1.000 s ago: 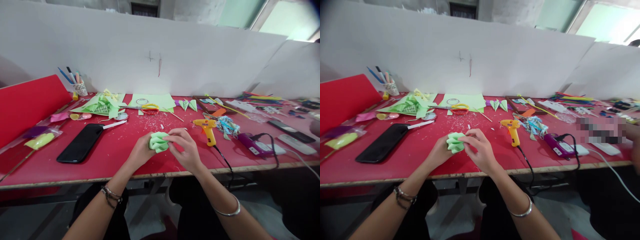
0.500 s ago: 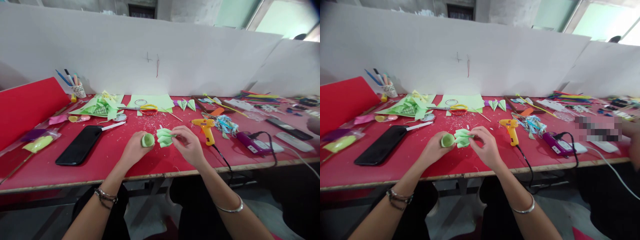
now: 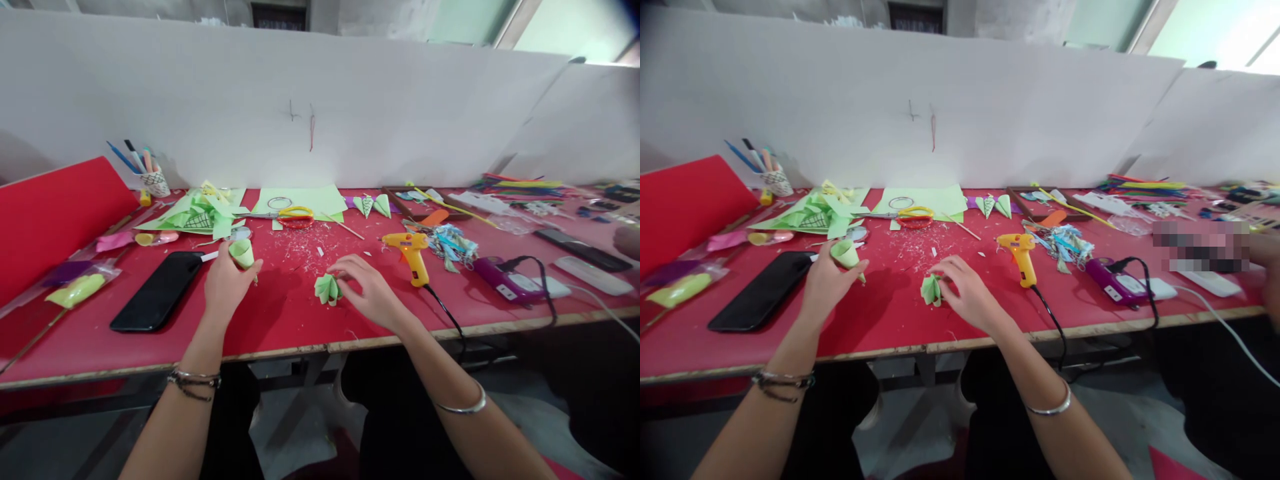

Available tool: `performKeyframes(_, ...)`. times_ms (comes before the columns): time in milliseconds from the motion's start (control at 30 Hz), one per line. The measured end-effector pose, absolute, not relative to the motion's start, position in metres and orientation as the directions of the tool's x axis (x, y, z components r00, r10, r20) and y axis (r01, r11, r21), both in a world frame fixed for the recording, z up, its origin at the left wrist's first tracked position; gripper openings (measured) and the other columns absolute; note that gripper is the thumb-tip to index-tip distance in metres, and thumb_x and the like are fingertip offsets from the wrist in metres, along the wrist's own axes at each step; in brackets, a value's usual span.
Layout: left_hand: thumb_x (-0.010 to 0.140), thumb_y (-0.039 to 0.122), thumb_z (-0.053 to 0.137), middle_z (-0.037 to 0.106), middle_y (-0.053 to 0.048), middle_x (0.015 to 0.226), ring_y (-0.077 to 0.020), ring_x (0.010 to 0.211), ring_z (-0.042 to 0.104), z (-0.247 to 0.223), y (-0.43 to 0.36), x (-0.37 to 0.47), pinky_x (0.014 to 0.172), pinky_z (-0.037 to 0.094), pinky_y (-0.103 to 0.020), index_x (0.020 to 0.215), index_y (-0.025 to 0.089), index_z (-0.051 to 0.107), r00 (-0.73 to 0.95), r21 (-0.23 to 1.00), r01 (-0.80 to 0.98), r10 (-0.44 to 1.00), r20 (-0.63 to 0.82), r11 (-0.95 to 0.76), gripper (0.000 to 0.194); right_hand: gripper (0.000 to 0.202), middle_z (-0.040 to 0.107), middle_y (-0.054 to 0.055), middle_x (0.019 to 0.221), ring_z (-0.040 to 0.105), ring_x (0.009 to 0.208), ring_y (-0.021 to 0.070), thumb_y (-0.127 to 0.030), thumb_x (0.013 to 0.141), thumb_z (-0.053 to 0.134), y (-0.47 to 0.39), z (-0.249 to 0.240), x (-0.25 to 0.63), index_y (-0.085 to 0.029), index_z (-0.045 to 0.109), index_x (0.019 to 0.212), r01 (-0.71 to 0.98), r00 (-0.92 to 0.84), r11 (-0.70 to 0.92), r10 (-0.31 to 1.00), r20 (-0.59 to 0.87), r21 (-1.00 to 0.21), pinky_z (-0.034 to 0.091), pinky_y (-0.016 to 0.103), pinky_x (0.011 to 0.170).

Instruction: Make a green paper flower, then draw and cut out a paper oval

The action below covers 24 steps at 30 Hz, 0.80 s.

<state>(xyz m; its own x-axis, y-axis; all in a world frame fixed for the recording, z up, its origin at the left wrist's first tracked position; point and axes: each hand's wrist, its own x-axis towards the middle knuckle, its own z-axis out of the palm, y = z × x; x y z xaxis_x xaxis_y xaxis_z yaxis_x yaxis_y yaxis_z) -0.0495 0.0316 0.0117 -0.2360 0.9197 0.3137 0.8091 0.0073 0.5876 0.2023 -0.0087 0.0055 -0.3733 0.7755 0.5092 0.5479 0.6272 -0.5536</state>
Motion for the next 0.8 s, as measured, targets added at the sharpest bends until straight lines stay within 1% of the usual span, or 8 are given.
performKeyframes(167,0.071,0.039,0.062,0.062,-0.013,0.11,-0.0337,0.103,0.058,0.02,0.025,-0.043,0.08,0.047,-0.041,0.127,0.021,0.036,-0.281,0.557,0.828,0.904,0.323,0.059,0.064,0.023,0.058,0.007,0.092,0.056,0.083,0.0169,-0.008,0.081,0.041,-0.005,0.005,0.215,-0.019,0.058,0.095,0.605,-0.255,0.572,0.798,0.546,-0.554,0.047,0.029,0.073)
performKeyframes(300,0.076,0.047,0.054,0.06,-0.017,0.112,-0.0365,0.104,0.057,0.017,0.027,-0.044,0.08,0.047,-0.046,0.131,0.017,0.033,-0.229,0.522,0.85,0.94,0.254,0.066,0.066,0.017,0.06,0.005,0.085,0.056,0.076,0.016,-0.012,0.08,0.044,-0.004,0.0,0.223,-0.019,0.058,0.086,0.635,-0.183,0.548,0.791,0.584,-0.544,0.045,0.027,0.066)
performKeyframes(367,0.078,0.045,0.053,0.05,-0.022,0.125,-0.038,0.116,0.047,0.012,0.028,-0.044,0.087,0.043,-0.048,0.134,0.012,0.03,-0.153,0.444,0.896,0.924,0.351,-0.02,0.069,0.016,0.06,0.004,0.08,0.056,0.072,0.0152,-0.013,0.08,0.044,-0.004,-0.002,0.227,-0.019,0.058,0.082,0.658,-0.148,0.532,0.785,0.601,-0.533,0.044,0.026,0.063)
performKeyframes(467,0.08,0.039,0.054,0.034,-0.023,0.136,-0.0379,0.125,0.033,0.011,0.025,-0.035,0.099,0.032,-0.049,0.133,0.009,0.035,0.02,0.24,0.95,0.804,0.595,-0.202,0.064,0.014,0.06,0.002,0.073,0.053,0.06,0.0122,-0.014,0.079,0.044,-0.007,-0.003,0.236,-0.019,0.058,0.078,0.717,-0.056,0.461,0.785,0.616,-0.522,0.04,0.023,0.056)
performKeyframes(567,0.087,0.034,0.045,0.046,-0.016,0.124,-0.0301,0.115,0.044,0.015,0.014,-0.012,0.099,0.032,-0.047,0.12,0.015,0.051,0.271,0.142,0.888,0.746,0.608,-0.438,0.039,0.011,0.054,-0.002,0.059,0.046,0.049,0.0098,-0.014,0.075,0.046,-0.012,0.001,0.248,-0.018,0.055,0.071,0.808,0.058,0.339,0.768,0.638,-0.482,0.036,0.022,0.051)
performKeyframes(633,0.088,0.035,0.042,0.05,-0.011,0.118,-0.0259,0.109,0.046,0.016,0.006,0.007,0.095,0.038,-0.042,0.116,0.019,0.055,0.439,0.171,0.785,0.728,0.526,-0.596,0.034,0.01,0.047,-0.005,0.05,0.042,0.044,0.0089,-0.015,0.073,0.047,-0.016,0.004,0.255,-0.019,0.053,0.067,0.854,0.106,0.269,0.748,0.655,-0.446,0.032,0.021,0.048)
performKeyframes(700,0.089,0.033,0.041,0.055,-0.008,0.111,-0.0221,0.103,0.048,0.014,0.002,0.023,0.09,0.041,-0.036,0.113,0.02,0.057,0.497,0.245,0.716,0.724,0.478,-0.654,0.031,0.01,0.044,-0.005,0.048,0.039,0.042,0.0083,-0.014,0.072,0.047,-0.019,0.005,0.258,-0.019,0.052,0.065,0.858,0.074,0.283,0.758,0.648,-0.429,0.031,0.021,0.046)
performKeyframes(800,0.088,0.034,0.044,0.058,-0.007,0.104,-0.0208,0.099,0.051,0.008,0.003,0.039,0.087,0.042,-0.035,0.109,0.019,0.06,0.454,0.326,0.715,0.766,0.455,-0.618,0.03,0.012,0.054,-0.002,0.059,0.046,0.049,0.0091,-0.014,0.076,0.045,-0.022,0.002,0.253,-0.018,0.056,0.074,0.779,-0.18,0.471,0.801,0.571,-0.415,0.036,0.02,0.051)
